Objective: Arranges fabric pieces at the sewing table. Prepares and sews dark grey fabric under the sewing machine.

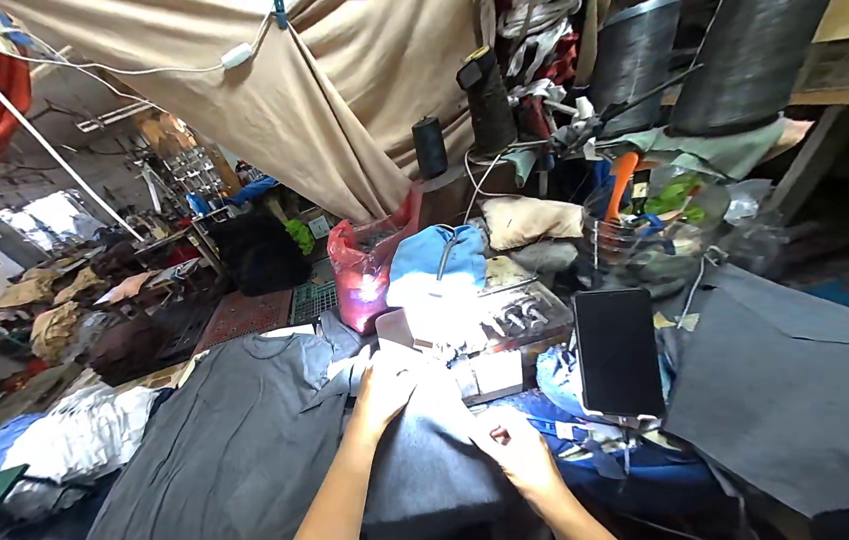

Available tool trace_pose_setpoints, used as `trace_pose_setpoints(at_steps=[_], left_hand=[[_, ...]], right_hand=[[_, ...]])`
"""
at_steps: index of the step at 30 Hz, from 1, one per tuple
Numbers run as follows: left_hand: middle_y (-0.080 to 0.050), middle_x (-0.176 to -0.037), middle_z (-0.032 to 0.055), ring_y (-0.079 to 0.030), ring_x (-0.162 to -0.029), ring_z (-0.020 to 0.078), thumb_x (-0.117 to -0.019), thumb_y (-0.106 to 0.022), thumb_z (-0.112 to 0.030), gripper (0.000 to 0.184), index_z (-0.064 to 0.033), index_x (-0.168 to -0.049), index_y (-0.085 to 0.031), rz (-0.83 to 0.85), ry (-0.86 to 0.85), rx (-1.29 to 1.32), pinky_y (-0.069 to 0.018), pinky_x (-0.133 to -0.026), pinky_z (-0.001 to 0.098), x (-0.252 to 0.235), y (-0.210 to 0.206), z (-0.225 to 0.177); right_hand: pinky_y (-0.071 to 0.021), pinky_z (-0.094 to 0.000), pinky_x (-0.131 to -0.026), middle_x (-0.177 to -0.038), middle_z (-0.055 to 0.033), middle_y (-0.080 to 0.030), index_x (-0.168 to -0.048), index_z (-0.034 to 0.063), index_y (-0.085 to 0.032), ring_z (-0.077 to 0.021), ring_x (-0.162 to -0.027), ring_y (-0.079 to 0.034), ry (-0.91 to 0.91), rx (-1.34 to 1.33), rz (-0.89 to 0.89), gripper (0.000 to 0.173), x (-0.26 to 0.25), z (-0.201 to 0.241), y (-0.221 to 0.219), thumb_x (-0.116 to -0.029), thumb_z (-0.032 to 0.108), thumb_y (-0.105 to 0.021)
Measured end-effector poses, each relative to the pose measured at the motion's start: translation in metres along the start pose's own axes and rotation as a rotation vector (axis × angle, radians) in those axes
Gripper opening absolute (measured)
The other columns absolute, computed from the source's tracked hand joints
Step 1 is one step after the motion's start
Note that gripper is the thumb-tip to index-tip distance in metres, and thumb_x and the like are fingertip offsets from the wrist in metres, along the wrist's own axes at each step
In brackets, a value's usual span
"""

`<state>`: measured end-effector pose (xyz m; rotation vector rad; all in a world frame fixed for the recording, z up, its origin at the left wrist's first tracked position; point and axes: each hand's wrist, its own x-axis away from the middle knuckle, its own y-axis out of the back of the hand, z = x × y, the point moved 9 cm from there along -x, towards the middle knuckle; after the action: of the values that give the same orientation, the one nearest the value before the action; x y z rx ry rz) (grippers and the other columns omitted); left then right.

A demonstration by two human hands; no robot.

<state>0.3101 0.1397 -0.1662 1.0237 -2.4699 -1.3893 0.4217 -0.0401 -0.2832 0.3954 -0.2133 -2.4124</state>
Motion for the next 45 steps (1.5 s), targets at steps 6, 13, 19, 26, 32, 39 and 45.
trace_pose_setpoints(at_steps=[6,13,19,26,32,39,45], left_hand=[[-0.076,-0.104,0.0136,-0.071,-0.106,0.0261,-0.0965,-0.066,-0.026,0.027,-0.0033,-0.103,-0.079,-0.029,-0.004,-0.032,-0.0526,-0.100,0.0469,0.000,-0.013,-0.004],[-0.077,-0.100,0.0087,-0.072,-0.100,0.0186,-0.0940,-0.069,-0.024,0.022,-0.0056,-0.099,-0.079,-0.099,-0.083,0.071,-0.0566,-0.096,0.0397,0.015,-0.016,-0.004],[-0.077,-0.101,0.0075,-0.072,-0.102,0.0168,-0.0907,-0.073,-0.025,0.021,-0.0069,-0.099,-0.079,-0.147,0.000,0.149,-0.0563,-0.098,0.0385,0.007,-0.019,0.004],[-0.076,-0.102,0.0108,-0.070,-0.104,0.0217,-0.0891,-0.075,-0.025,0.022,-0.0050,-0.097,-0.079,-0.113,0.101,0.118,-0.0539,-0.099,0.0418,-0.004,-0.015,0.001],[-0.074,-0.106,0.0154,-0.070,-0.105,0.0240,-0.0912,-0.074,-0.028,0.032,0.0003,-0.107,-0.075,-0.099,0.183,0.050,-0.0527,-0.100,0.0417,-0.014,-0.011,0.006],[-0.072,-0.118,0.0134,-0.067,-0.114,0.0244,-0.1025,-0.055,-0.029,0.034,-0.0058,-0.122,-0.070,-0.146,0.253,-0.102,-0.0517,-0.103,0.0442,-0.052,-0.009,0.022],[-0.060,-0.144,0.0122,-0.050,-0.140,0.0290,-0.1052,-0.048,-0.035,0.042,-0.0122,-0.137,-0.064,-0.088,0.376,-0.369,-0.0259,-0.124,0.0526,-0.064,0.002,0.018]], right_hand=[[-0.0517,-0.0267,-0.072,-0.076,0.0029,-0.066,-0.086,0.0057,-0.073,-0.0039,-0.073,-0.061,-0.173,-0.207,0.262,0.011,0.001,-0.007,-0.014,-0.0881,0.017,-0.075],[-0.0539,-0.0237,-0.067,-0.070,0.0081,-0.068,-0.077,0.0108,-0.074,0.0010,-0.068,-0.063,-0.199,-0.244,0.349,0.014,0.027,-0.014,-0.013,-0.0875,0.020,-0.076],[-0.0549,-0.0229,-0.069,-0.072,0.0075,-0.070,-0.079,0.0110,-0.075,0.0010,-0.070,-0.065,-0.205,-0.270,0.333,0.010,0.024,-0.006,-0.013,-0.0873,0.016,-0.076],[-0.0499,-0.0221,-0.063,-0.066,0.0087,-0.064,-0.072,0.0115,-0.071,0.0015,-0.062,-0.058,-0.205,-0.270,0.309,0.017,0.017,0.002,-0.010,-0.0882,0.014,-0.075],[-0.0465,-0.0245,-0.061,-0.062,0.0086,-0.058,-0.068,0.0105,-0.067,0.0002,-0.059,-0.053,-0.178,-0.216,0.262,0.024,0.007,0.007,-0.015,-0.0911,0.017,-0.072],[-0.0487,-0.0306,-0.067,-0.067,0.0009,-0.059,-0.073,0.0031,-0.067,-0.0072,-0.066,-0.056,-0.221,-0.213,0.074,0.018,-0.028,0.029,-0.028,-0.0902,0.005,-0.063],[-0.0489,-0.0378,-0.072,-0.072,-0.0066,-0.060,-0.079,-0.0024,-0.067,-0.0151,-0.071,-0.058,-0.279,-0.115,-0.017,0.021,-0.031,0.027,-0.026,-0.0943,0.011,-0.066]])
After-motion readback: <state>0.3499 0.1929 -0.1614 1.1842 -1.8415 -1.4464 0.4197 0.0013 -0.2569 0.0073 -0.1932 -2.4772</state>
